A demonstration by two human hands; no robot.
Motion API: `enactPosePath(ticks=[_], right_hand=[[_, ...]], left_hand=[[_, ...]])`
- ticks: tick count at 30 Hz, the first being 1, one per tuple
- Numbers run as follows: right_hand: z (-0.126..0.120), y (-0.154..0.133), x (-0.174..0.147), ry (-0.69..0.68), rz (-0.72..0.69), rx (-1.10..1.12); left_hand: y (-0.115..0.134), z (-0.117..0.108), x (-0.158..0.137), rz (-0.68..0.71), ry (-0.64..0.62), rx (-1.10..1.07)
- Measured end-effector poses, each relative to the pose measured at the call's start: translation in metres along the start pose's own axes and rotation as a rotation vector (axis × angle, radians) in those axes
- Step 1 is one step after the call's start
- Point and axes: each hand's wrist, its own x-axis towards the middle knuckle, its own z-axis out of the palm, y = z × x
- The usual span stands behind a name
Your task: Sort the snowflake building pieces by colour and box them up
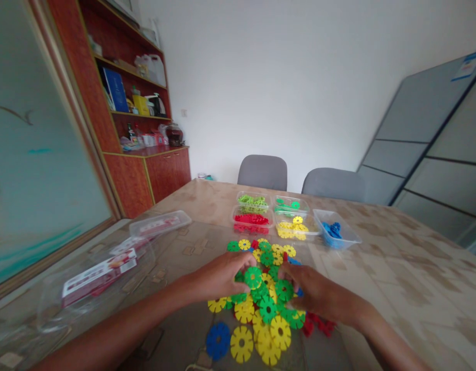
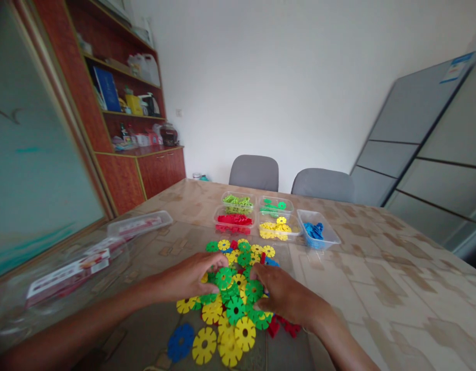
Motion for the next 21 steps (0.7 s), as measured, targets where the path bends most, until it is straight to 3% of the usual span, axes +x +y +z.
enactPosePath(ticks=[2, 7, 11, 17, 21], right_hand=[[-0.003, -0.001, -0.003, -0.003, 0.005, 0.004], [-0.004, -0.007, -0.007, -0.056, 0.006, -0.026], [0.005, -0.014, -0.005, -0.113, -0.034, -0.056], [0.0, -0.016, 0.003, 0.044, -0.035, -0.167], [-0.009, -0.012, 0.006, 0.073, -0.058, -0.189]], left_hand=[[0.003, 0.0, -0.001, 0.015, 0.006, 0.0], [0.013, 0.001, -0.002, -0.007, -0.118, 0.016], [0.011, -0.005, -0.002, 0.0, -0.114, 0.019], [0.003, -0.022, -0.006, -0.021, -0.124, -0.038], [0.004, -0.025, -0.007, -0.012, -0.128, -0.057]])
